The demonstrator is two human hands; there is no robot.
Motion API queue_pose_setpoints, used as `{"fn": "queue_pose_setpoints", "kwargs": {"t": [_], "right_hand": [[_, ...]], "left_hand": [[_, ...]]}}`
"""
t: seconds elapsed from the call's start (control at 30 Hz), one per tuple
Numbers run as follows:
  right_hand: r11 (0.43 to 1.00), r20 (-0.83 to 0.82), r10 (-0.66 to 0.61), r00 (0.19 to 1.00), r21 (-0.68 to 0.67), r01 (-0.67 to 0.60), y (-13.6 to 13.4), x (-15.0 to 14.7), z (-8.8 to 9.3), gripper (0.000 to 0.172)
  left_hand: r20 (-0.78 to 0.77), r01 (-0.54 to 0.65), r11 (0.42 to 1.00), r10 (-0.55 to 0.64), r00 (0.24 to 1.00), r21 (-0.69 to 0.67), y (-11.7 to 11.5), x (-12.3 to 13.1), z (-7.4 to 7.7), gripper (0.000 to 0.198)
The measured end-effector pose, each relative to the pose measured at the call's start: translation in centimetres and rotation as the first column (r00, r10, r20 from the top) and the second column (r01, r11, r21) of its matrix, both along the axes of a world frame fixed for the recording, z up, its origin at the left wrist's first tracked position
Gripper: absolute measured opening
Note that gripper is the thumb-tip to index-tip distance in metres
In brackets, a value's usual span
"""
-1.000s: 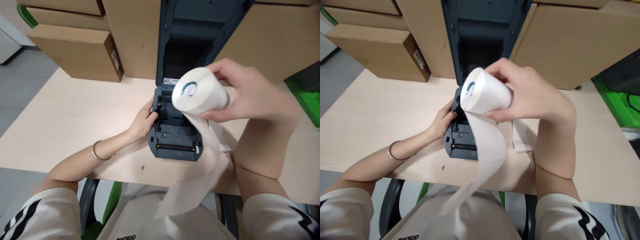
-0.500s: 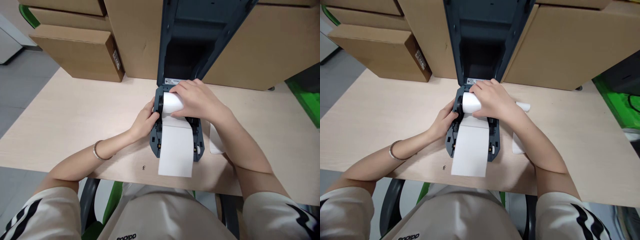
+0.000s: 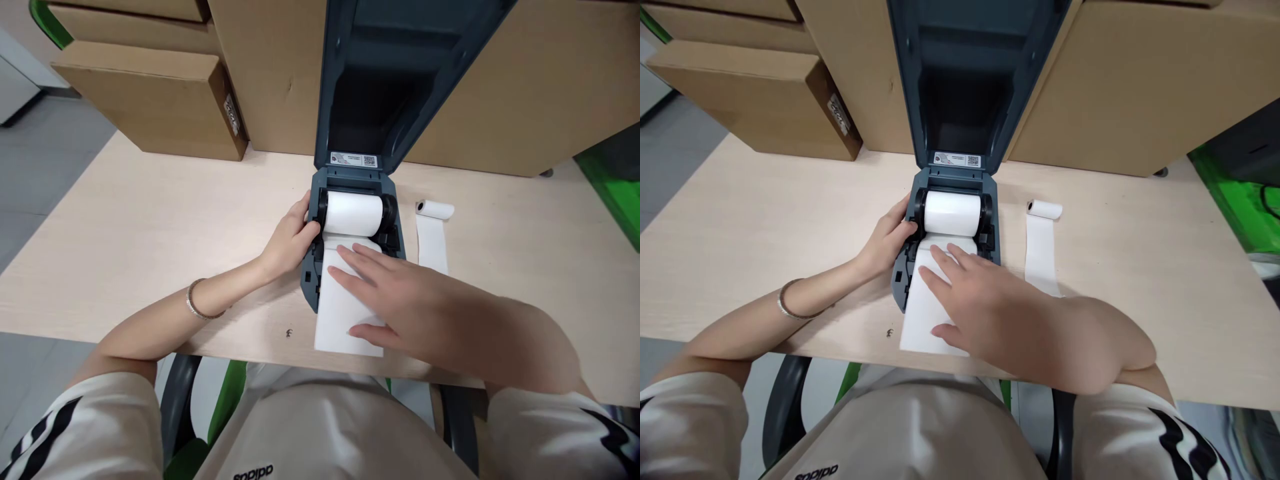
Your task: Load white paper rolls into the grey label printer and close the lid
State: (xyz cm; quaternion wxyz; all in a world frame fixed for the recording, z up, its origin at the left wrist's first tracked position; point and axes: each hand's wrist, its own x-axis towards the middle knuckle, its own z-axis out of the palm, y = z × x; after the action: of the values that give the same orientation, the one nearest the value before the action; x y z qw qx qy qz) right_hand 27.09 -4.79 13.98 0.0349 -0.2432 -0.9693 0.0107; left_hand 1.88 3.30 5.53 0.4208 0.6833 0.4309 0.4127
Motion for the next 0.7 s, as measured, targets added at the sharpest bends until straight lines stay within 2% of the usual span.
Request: {"fn": "queue_pose_setpoints", "kwargs": {"t": [0.2,0.3,0.4,0.47,0.53,0.6,0.63,0.7], "right_hand": [[0.996,-0.074,-0.069,0.995,0.052,0.073,-0.9,-0.2,-1.4,0.054],[0.998,-0.076,-0.04,0.996,0.04,0.043,-0.6,-0.3,-1.6,0.054],[0.999,-0.063,-0.013,0.998,-0.034,0.011,0.4,0.2,-0.6,0.059],[0.997,-0.083,-0.019,0.996,-0.076,0.012,1.6,1.1,1.1,0.061],[0.99,-0.106,-0.102,0.989,-0.111,0.09,3.2,2.2,3.6,0.059],[0.938,-0.113,-0.31,0.944,-0.199,0.284,5.2,3.4,6.0,0.053],[0.893,-0.157,-0.43,0.889,-0.216,0.394,6.3,4.0,6.8,0.053],[0.775,-0.31,-0.631,0.711,-0.213,0.595,8.9,4.9,7.2,0.048]], "left_hand": [[0.033,-0.011,1.0,0.012,0.999,-0.018,-0.1,0.2,-0.1,0.071],[0.056,-0.025,0.998,0.028,0.998,-0.054,-0.1,0.1,-0.6,0.073],[0.109,-0.04,0.997,0.047,0.993,-0.066,0.0,0.3,-1.5,0.068],[0.168,-0.044,0.998,0.052,0.984,-0.048,0.0,0.8,-2.2,0.061],[0.243,-0.021,0.999,0.03,0.97,-0.039,0.1,1.4,-2.6,0.066],[0.305,0.002,0.999,0.011,0.952,-0.042,0.1,1.9,-2.8,0.073],[0.323,0.001,0.999,0.014,0.946,-0.046,0.0,2.1,-2.9,0.075],[0.3,-0.01,0.999,0.022,0.954,-0.042,-0.1,2.2,-2.8,0.077]]}}
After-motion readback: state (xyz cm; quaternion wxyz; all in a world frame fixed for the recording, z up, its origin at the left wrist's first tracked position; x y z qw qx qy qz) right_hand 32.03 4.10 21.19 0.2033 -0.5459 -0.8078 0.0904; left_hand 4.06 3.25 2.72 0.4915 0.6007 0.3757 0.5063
